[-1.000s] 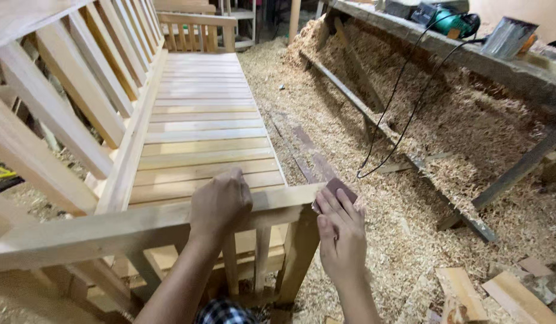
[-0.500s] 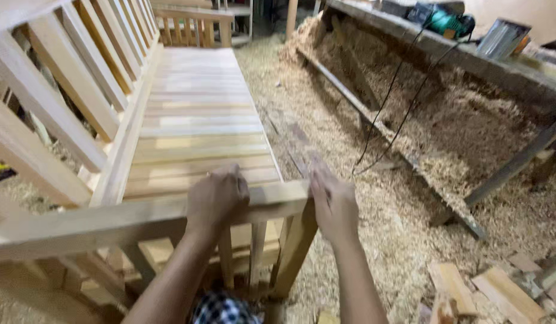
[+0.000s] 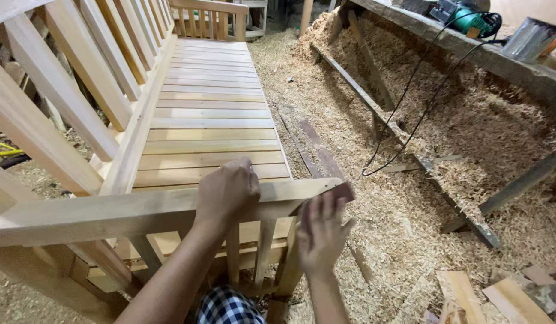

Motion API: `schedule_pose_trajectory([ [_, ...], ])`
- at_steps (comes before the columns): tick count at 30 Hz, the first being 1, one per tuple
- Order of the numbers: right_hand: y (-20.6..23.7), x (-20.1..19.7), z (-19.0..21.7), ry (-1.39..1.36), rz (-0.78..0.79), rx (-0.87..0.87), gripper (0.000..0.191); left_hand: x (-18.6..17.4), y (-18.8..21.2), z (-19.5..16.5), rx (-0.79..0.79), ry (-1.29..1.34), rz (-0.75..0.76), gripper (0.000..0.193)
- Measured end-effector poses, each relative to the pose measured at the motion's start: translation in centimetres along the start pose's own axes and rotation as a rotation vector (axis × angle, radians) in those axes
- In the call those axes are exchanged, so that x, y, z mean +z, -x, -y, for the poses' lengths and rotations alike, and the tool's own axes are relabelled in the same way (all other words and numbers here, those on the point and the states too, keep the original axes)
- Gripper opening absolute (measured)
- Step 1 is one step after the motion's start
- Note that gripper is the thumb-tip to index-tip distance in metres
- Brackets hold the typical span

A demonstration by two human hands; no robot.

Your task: The person sands a wooden bench frame with a piece of sandpaper, rubbing the armrests, rails and slats by hand while steadying the bench with the other hand, working around the seat and edges of the unfinished furniture.

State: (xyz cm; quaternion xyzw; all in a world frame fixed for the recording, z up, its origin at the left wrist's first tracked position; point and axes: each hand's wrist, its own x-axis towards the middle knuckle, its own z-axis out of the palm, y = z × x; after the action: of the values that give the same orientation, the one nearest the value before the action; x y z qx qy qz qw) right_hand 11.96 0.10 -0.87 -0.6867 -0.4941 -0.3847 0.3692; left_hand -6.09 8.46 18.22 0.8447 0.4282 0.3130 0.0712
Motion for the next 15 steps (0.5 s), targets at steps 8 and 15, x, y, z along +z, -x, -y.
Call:
schedule_pose_trajectory([
  [8,-1.7,-1.3,5.1,-0.030,0.119,-0.245,0.075,-1.1,0.1,0.1,-0.077,0.064,0.089,0.027],
  [15,-4.2,-3.2,4.8,0.929,0.547,0.173,0.076,-1.2,-0.2,0.1,-0.085,0.085,0.113,0.032],
])
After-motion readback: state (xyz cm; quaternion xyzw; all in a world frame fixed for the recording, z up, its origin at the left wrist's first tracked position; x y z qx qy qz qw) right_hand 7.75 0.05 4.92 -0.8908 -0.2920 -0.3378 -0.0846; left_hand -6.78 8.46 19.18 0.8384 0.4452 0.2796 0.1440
